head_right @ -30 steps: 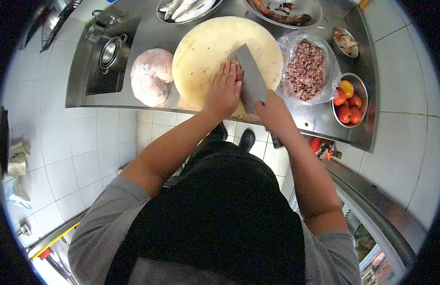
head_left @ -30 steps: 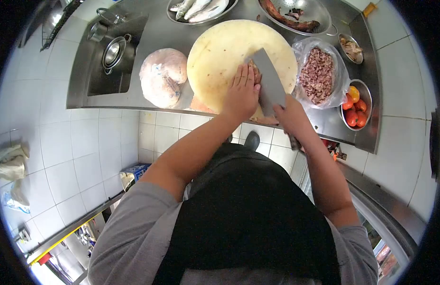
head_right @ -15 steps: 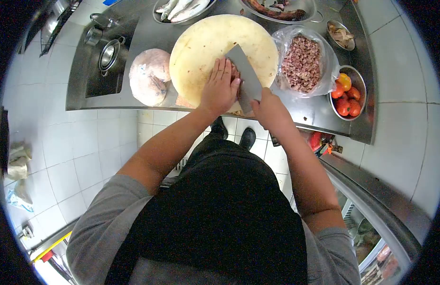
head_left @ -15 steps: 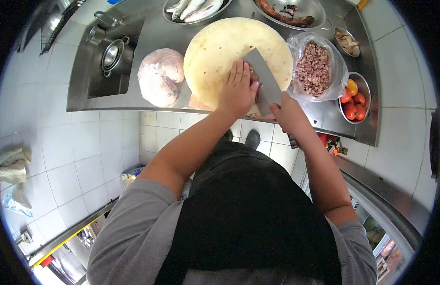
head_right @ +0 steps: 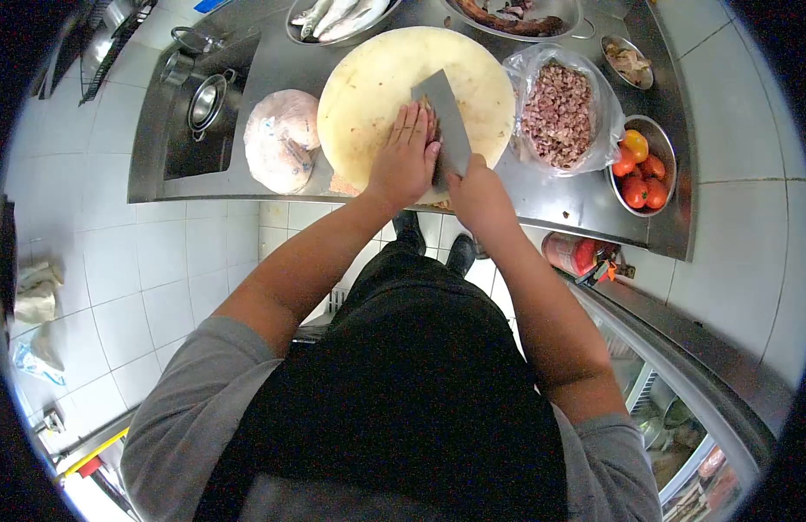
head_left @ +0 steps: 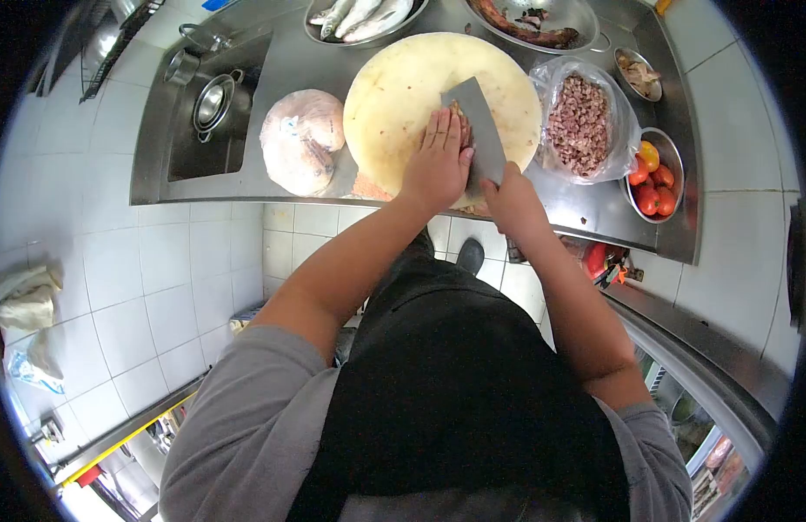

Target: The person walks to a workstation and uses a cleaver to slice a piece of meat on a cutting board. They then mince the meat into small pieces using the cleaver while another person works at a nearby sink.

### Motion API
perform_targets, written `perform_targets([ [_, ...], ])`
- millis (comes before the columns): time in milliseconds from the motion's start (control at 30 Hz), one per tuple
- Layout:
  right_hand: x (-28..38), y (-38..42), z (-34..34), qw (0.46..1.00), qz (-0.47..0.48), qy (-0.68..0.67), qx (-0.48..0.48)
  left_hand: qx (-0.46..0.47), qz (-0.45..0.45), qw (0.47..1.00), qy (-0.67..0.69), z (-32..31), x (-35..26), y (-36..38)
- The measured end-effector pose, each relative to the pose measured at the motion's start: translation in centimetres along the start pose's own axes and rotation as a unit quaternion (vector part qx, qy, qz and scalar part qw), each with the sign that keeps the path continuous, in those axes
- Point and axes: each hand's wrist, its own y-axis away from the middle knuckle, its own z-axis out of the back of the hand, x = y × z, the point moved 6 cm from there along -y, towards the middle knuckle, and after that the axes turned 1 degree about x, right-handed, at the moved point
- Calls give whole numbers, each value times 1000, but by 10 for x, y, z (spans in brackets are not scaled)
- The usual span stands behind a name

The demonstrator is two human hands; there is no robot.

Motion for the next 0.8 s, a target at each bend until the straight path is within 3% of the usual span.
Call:
perform_targets([
  [333,-17,65,18,992,31,118,32,-6,32,999,14,5,-1,3],
  [567,4,103,34,948,14,313,63,-69,102,979,161,12,13,5],
  [700,-5,106,26,952,60,295,49,-77,131,944,294,11,29,5],
  [800,-15,110,33,977,58,205,5,-32,122,970,208,10,24,1],
])
